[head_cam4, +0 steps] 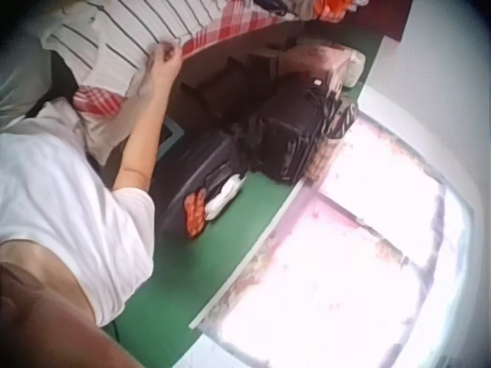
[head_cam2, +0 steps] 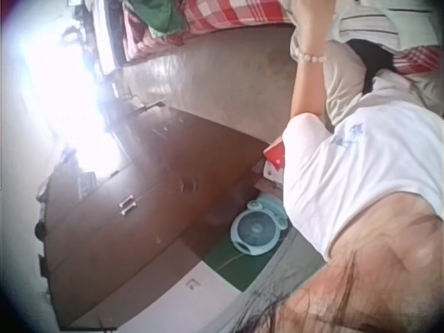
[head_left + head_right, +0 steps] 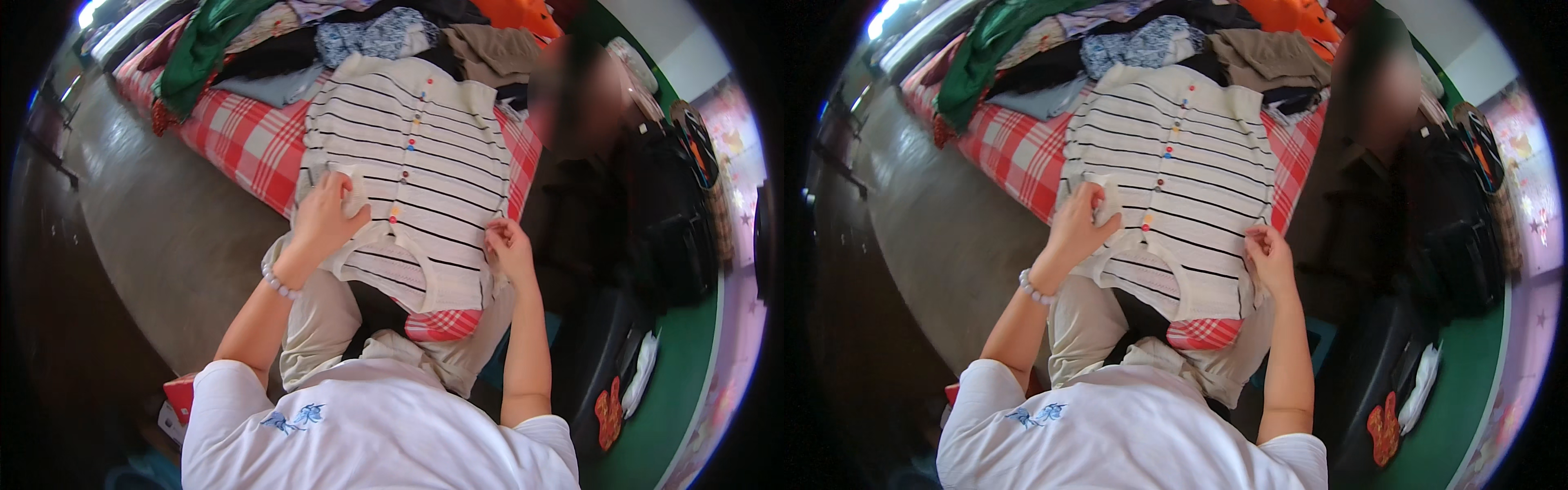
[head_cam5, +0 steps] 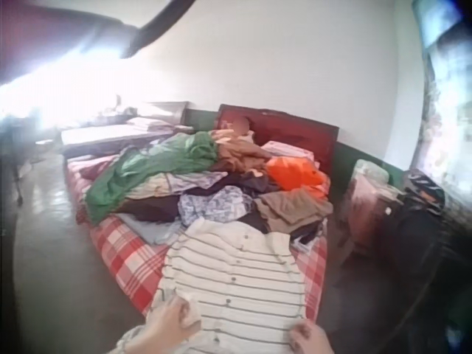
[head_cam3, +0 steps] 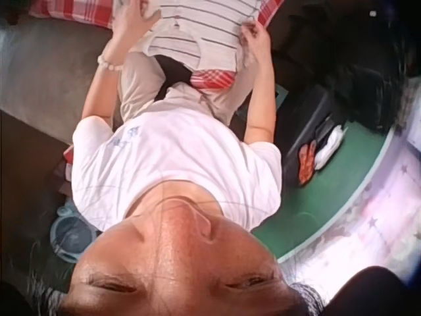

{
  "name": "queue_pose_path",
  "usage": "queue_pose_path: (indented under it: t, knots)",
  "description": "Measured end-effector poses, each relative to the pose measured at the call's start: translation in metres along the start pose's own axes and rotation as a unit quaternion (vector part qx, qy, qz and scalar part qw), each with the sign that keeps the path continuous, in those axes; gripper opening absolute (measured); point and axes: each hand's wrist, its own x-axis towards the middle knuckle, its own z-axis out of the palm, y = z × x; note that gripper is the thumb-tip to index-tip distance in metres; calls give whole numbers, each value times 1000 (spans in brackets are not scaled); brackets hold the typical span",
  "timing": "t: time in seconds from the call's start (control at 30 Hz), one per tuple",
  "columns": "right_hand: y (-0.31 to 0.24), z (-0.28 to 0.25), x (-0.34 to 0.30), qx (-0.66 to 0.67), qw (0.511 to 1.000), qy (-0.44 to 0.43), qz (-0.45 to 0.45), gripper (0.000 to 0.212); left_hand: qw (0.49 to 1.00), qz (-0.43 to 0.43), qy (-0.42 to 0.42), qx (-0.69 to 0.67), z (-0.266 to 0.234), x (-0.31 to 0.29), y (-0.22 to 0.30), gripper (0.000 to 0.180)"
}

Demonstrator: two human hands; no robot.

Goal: The person folds various garments on a bed, including pants, shirts, and a towel. They smooth and fold each item by hand, placing the folded pieces into a neat stack on the bed.

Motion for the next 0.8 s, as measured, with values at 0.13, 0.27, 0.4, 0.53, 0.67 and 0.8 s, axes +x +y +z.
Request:
queue_pose_path:
  t: [0.13, 0.27, 0.4, 0.53, 0.67, 0.8]
  knots:
    - [-1, -49, 30, 51, 994, 93, 20, 11, 993, 104, 30, -55, 30, -11, 46, 29]
    - [1, -82, 112, 10, 995, 98, 4, 12, 949, 271, -160, -35, 110, -48, 121, 26]
    - [6, -67, 191, -36, 993, 108, -1, 18, 847, 393, -100, 343, 179, -60, 163, 50]
    - [67, -75, 282, -67, 987, 145, -11, 27, 826, 267, -235, 438, 217, -71, 187, 52]
    - [38, -32, 325, -95, 980, 176, -25, 44, 856, 216, -212, 419, 237, -67, 182, 51]
    - [-18, 17, 321, -146, 974, 162, -68, 48, 906, 189, -180, 334, 249, -64, 149, 50]
